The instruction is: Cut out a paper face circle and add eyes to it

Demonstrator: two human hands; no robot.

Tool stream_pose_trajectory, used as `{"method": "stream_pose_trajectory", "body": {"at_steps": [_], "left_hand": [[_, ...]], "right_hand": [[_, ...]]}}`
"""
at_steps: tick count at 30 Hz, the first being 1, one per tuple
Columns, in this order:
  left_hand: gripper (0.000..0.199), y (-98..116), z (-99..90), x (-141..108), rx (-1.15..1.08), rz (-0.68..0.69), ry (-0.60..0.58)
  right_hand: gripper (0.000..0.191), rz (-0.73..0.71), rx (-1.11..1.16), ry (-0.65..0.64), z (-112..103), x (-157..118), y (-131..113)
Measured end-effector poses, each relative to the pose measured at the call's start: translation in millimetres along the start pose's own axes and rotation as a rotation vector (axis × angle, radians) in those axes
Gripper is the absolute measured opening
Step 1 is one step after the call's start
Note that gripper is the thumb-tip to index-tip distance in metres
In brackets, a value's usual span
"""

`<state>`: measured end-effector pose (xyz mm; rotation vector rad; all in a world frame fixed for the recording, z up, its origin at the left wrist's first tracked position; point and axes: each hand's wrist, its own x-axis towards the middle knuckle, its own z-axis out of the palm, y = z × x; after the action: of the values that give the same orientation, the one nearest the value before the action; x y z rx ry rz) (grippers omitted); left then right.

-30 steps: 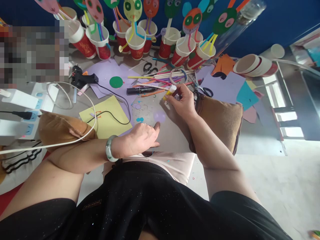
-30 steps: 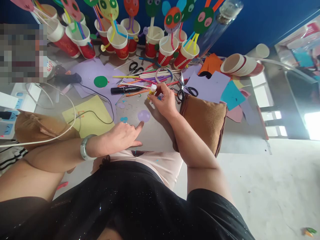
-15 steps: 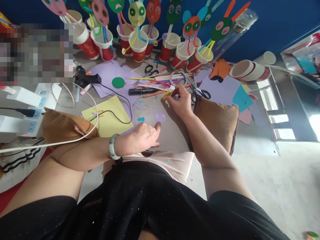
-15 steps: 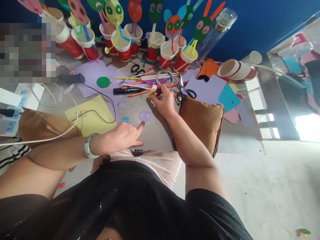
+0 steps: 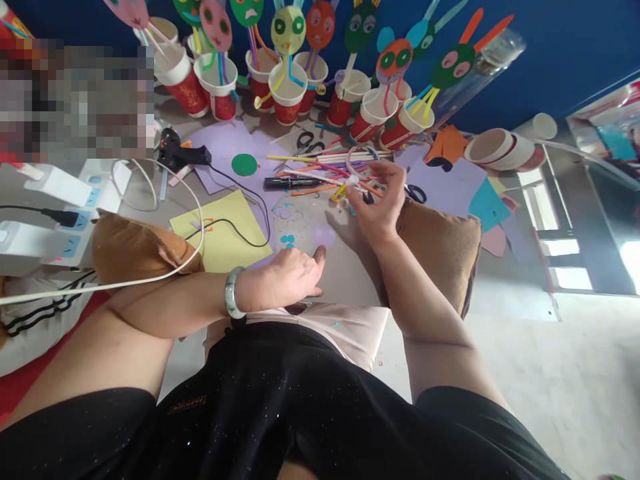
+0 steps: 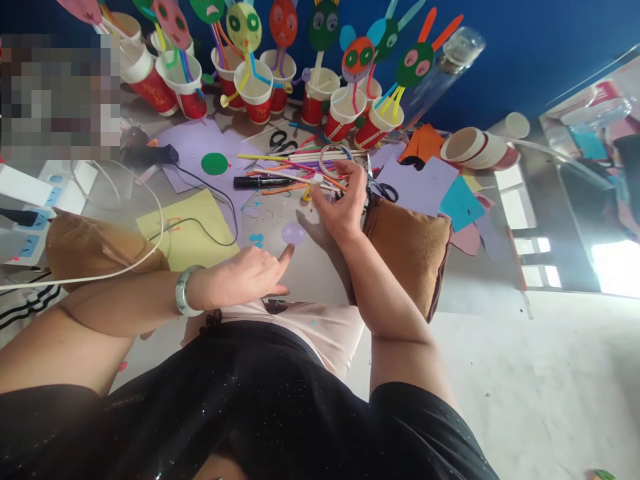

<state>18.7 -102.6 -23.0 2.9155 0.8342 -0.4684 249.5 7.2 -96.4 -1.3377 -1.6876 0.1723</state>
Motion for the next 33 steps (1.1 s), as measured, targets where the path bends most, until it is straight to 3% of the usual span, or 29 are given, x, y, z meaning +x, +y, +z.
{"method": "stream_pose_trajectory", "body": {"at_steps": [1,3,8,11,17,24,29,33], "left_hand": [[0.083,-0.4,0.8,-0.7,-0.001,0.006,0.012],[0.082,-1.4,5.2,-2.0,-0.019,0.02,0.054],[0.072,-2.3,16.2,-1.0,-0.045,0.047,0.178],[0.061,-2.3,11.5,0.5,-0.069,0.009,0.114],[0.057,-2.0,2.6,0.7,-0.065,-0.003,0.068],[0.049,3.5,1.7,6.4,-0.191,-0.052,0.009],[0.05,6.0,1.7,3.6,-0.16,-0.049,0.024],[0.063,7.4,7.3,4.6,-0.142,-0.042,0.015]], "right_hand": [[0.037,-0.04,-0.008,0.054,-3.8,-2.0,-7.3],[0.022,-0.103,0.037,0.026,-9.0,-6.6,-24.3],[0.019,-0.176,0.177,-0.663,-1.1,-14.3,-62.8],[0.012,-0.237,0.134,-0.881,11.4,-13.9,-72.6],[0.005,-0.205,0.021,-0.968,26.6,-11.7,-77.3],[0.007,-0.098,-0.004,-0.999,27.4,-15.6,-85.3],[0.007,-0.044,0.121,-0.924,20.2,-17.2,-87.0],[0.007,0.029,0.213,-0.838,14.2,-15.4,-85.2]]}}
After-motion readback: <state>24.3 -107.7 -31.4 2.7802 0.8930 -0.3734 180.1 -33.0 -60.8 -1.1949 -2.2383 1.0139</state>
